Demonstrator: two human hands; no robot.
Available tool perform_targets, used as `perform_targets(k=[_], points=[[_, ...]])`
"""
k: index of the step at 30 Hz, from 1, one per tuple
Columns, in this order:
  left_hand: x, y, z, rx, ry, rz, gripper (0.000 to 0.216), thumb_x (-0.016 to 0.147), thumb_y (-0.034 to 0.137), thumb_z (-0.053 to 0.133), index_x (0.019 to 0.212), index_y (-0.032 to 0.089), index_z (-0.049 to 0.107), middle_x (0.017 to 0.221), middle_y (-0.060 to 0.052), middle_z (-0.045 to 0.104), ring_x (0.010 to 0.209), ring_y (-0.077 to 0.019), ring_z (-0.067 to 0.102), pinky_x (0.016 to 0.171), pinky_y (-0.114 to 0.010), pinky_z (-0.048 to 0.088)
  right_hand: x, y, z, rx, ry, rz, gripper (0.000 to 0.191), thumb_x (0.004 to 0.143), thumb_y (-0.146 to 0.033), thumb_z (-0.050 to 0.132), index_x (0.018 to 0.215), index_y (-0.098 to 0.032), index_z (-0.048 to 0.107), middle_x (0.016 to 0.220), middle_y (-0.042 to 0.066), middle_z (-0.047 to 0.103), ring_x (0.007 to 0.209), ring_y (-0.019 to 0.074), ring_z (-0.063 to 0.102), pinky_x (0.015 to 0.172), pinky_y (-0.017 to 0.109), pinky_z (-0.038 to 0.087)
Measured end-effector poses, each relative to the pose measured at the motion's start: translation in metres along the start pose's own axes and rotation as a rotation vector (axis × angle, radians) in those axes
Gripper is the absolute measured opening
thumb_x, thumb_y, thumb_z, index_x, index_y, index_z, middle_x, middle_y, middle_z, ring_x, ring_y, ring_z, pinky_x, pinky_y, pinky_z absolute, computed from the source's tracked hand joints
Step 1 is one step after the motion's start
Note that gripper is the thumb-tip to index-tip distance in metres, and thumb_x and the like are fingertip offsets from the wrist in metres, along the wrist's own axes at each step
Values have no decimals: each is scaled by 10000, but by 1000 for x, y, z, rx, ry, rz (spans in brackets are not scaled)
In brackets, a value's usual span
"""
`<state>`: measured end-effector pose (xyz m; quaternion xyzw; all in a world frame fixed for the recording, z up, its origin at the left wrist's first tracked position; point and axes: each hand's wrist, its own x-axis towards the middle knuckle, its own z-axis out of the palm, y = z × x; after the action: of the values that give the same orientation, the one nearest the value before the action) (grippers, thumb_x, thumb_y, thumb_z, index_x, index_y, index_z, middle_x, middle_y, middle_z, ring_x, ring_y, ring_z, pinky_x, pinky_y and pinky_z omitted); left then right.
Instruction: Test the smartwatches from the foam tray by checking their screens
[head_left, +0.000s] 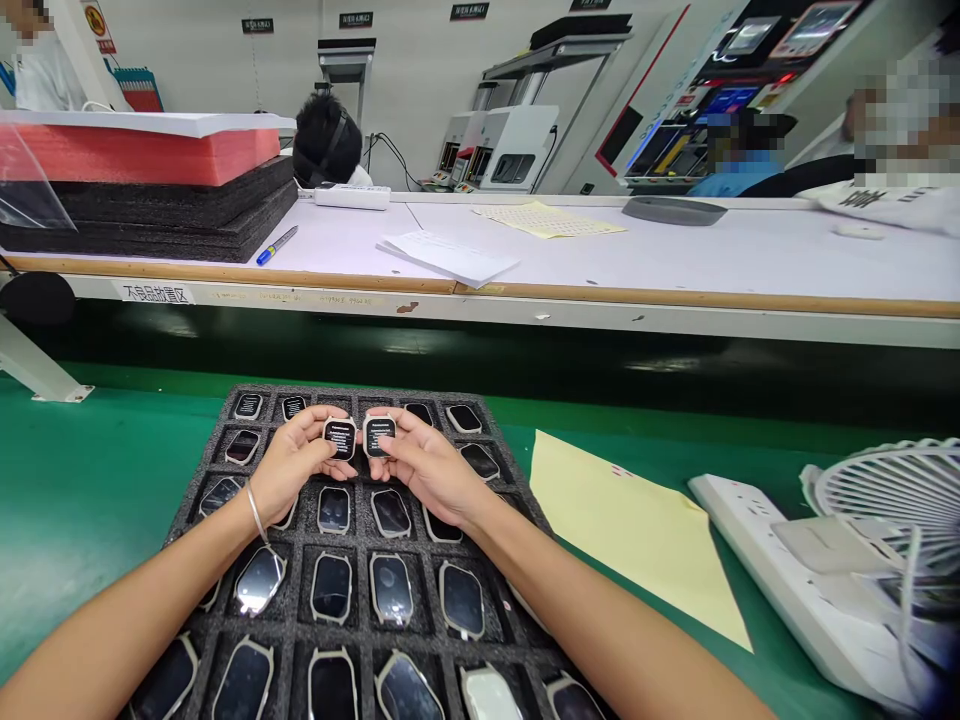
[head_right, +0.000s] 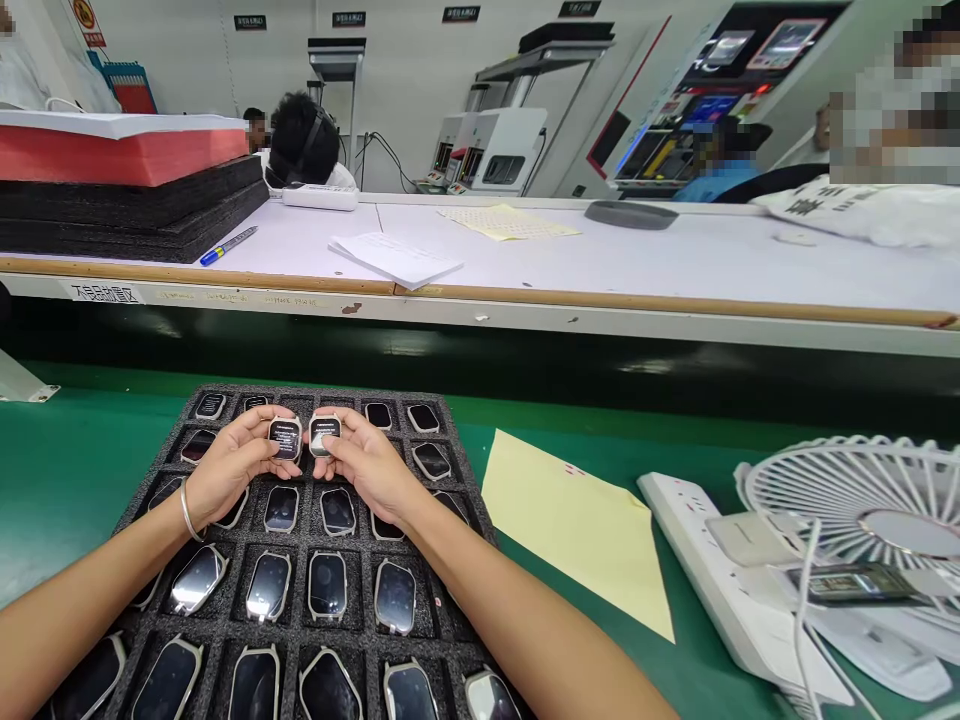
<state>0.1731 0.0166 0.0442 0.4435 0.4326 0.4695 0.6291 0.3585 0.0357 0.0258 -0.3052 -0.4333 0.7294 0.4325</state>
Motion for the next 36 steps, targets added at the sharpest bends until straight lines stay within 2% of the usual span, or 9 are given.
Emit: perform_targets(k=[8,14,22,25,29,36], points=[[1,-3,0,29,3,31,373,707,231,697,1058,174,585,945,-29,689,613,-134,694,602,-260,542,-1,1,-1,11,-17,-20,370,735,-164,706,1083,-213,592,932,20,681,594,110,605,609,276,462],[3,-5,-1,44,10,32,351,721,248,704,1042,172,582,932,-30,681,590,-122,685,584,-247,532,-1,0,0,0,-9,-11,373,739,-157,686,1094,-210,584,951,27,680,603,110,606,618,278,466],[3,-5,0,35,-15,46,437,656,140,699,1071,184,568,1061,-51,664,643,-127,704,641,-261,558,-2,0,1,-21,-13,-32,450,698,-113,709,1104,-226,552,908,-3,646,624,107,611,617,265,448],[2,-4,0,35,-12,20,379,703,227,712,1051,176,570,981,-42,682,623,-140,705,632,-272,561,-1,0,2,-37,22,-16,429,698,-163,747,1072,-227,548,917,-3,658,572,87,577,588,255,430],[1,-1,1,-14,-21,-32,311,793,364,627,1028,165,583,850,-29,693,615,-173,711,619,-294,558,2,0,1,40,47,28,327,772,-381,709,1012,-209,568,801,0,668,505,99,540,538,264,405],[0,0,1,-33,-47,-27,317,744,270,623,1042,165,599,892,-30,700,641,-192,723,650,-310,560,1,0,-1,38,24,19,339,726,-295,765,1004,-216,588,839,4,679,530,87,532,539,244,378]])
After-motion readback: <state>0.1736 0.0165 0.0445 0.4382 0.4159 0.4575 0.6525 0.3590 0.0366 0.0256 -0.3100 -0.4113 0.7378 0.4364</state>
